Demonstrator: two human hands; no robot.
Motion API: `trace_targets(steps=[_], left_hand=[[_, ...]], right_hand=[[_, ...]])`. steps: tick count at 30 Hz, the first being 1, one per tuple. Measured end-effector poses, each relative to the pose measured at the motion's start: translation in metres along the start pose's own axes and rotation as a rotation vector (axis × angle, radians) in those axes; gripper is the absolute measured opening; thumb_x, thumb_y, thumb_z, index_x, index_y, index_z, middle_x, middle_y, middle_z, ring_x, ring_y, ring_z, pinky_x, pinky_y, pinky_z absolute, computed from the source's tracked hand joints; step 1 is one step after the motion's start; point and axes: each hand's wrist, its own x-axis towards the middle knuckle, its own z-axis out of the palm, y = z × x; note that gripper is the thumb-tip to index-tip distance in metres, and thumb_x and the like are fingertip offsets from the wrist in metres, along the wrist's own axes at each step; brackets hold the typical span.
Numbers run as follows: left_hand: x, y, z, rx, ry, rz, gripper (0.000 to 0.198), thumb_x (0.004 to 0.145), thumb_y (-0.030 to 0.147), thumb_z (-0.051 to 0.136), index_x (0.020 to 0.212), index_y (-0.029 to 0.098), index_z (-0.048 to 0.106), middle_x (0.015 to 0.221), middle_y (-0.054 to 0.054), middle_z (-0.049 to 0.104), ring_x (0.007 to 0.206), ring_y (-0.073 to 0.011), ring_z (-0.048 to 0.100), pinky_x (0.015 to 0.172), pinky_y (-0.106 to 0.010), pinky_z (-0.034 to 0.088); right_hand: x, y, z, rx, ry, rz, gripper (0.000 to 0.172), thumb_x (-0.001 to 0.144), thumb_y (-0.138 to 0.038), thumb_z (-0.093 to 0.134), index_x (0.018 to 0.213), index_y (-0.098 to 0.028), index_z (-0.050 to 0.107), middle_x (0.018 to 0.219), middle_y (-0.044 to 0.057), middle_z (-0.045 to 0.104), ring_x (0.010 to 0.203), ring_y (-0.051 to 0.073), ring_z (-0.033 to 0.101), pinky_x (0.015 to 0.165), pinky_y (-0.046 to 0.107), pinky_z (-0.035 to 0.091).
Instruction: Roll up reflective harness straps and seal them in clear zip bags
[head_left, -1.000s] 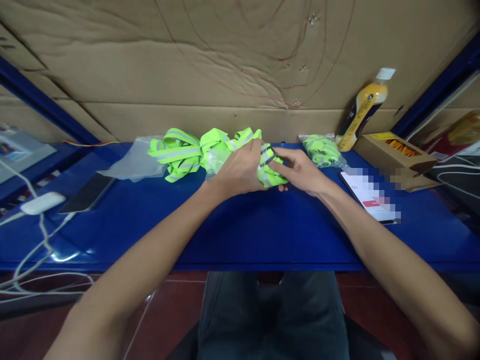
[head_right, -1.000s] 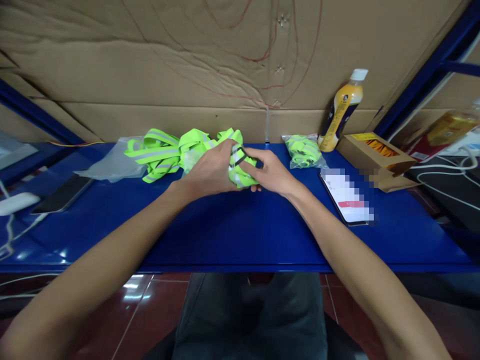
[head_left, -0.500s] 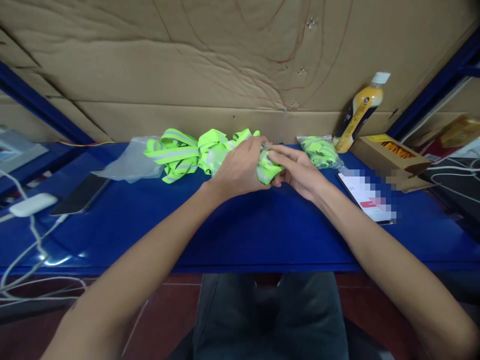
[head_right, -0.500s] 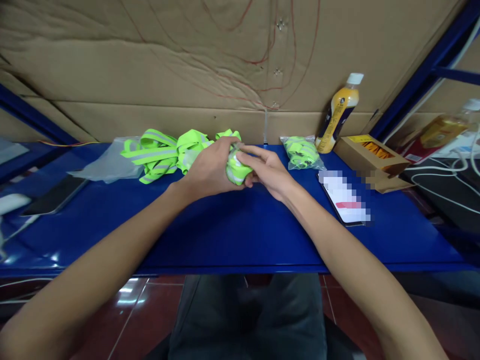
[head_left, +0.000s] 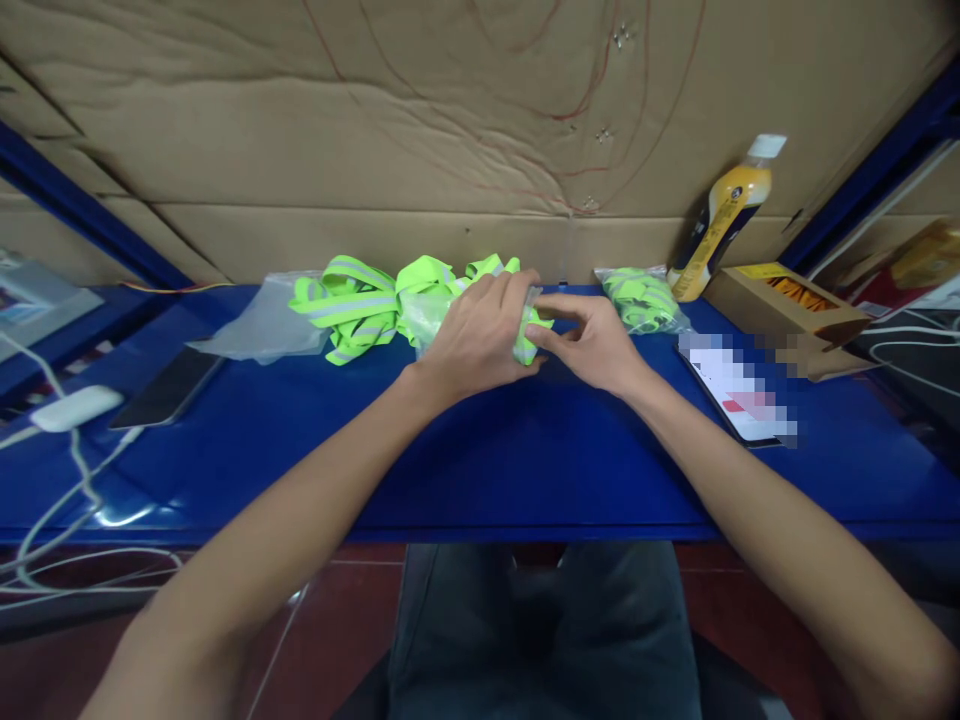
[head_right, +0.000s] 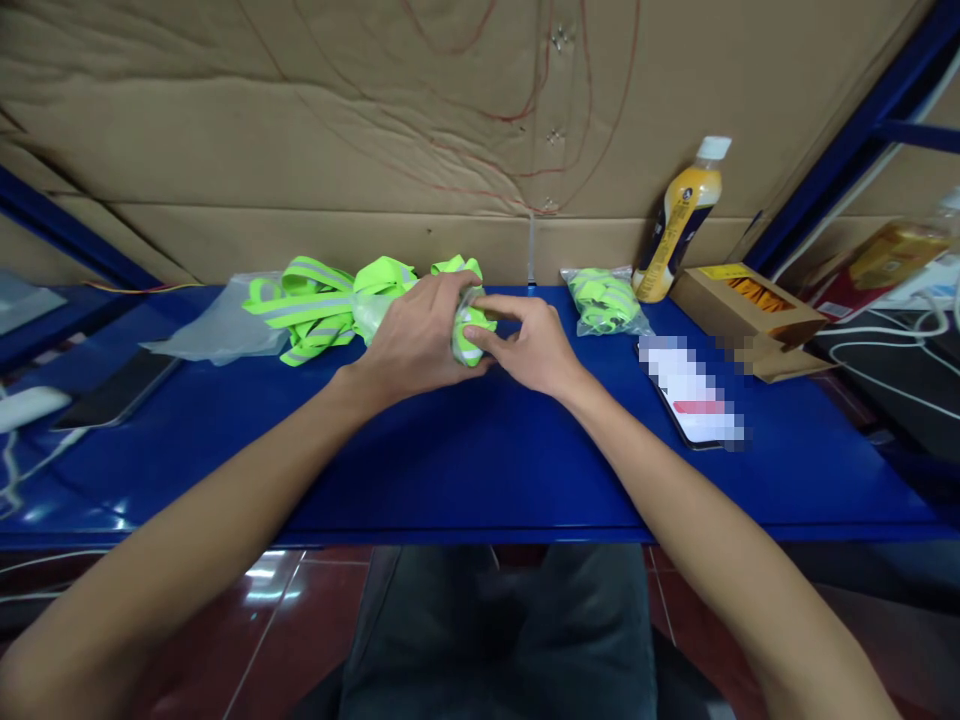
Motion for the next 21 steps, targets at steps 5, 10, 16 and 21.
trace_targets(steps=[5,10,16,21], left_hand=[[-0.001,0.016,0.009,0.023,-0.033,-0.057,0.069,0.078,0.02,0.068,0.144,0.014,0.051,0.116,-0.016,0.072,0.108,-0.0358,0.072,0.098,-0.047,0.055],[0.005,0.005,-0.008,-0.164,-0.059,0.017,0.112,0.073,0.047,0.089,0.163,0.015,0.031,0.149,-0.021,0.06,0.132,-0.0393,0.063,0.113,-0.051,0.049],[0.013,-0.02,-0.034,-0.114,-0.311,-0.151,0.103,0.064,0.065,0.093,0.144,0.013,0.055,0.127,-0.02,0.071,0.12,-0.0438,0.067,0.103,-0.052,0.051],[0.016,-0.002,-0.037,-0.095,-0.335,-0.237,0.071,0.066,0.068,0.086,0.11,0.015,0.068,0.096,-0.012,0.072,0.097,-0.0371,0.069,0.088,-0.044,0.051]], right_hand=[[-0.008,0.002,0.018,-0.105,0.016,0.017,0.014,0.077,-0.018,0.068,0.085,-0.017,0.08,0.08,0.002,0.078,0.083,0.023,0.074,0.067,0.028,0.051],[-0.002,0.012,0.013,0.146,-0.094,0.03,0.013,0.079,-0.024,0.071,0.087,-0.017,0.078,0.087,0.003,0.079,0.08,0.02,0.073,0.069,0.028,0.055],[0.006,0.011,-0.006,0.355,-0.089,0.173,0.053,0.068,-0.046,0.094,0.11,-0.019,0.079,0.087,0.002,0.08,0.05,0.008,0.052,0.042,0.021,0.044],[0.007,-0.005,-0.018,0.276,-0.234,0.107,0.042,0.071,-0.051,0.093,0.093,-0.017,0.084,0.077,0.002,0.076,0.049,0.009,0.053,0.038,0.022,0.044]])
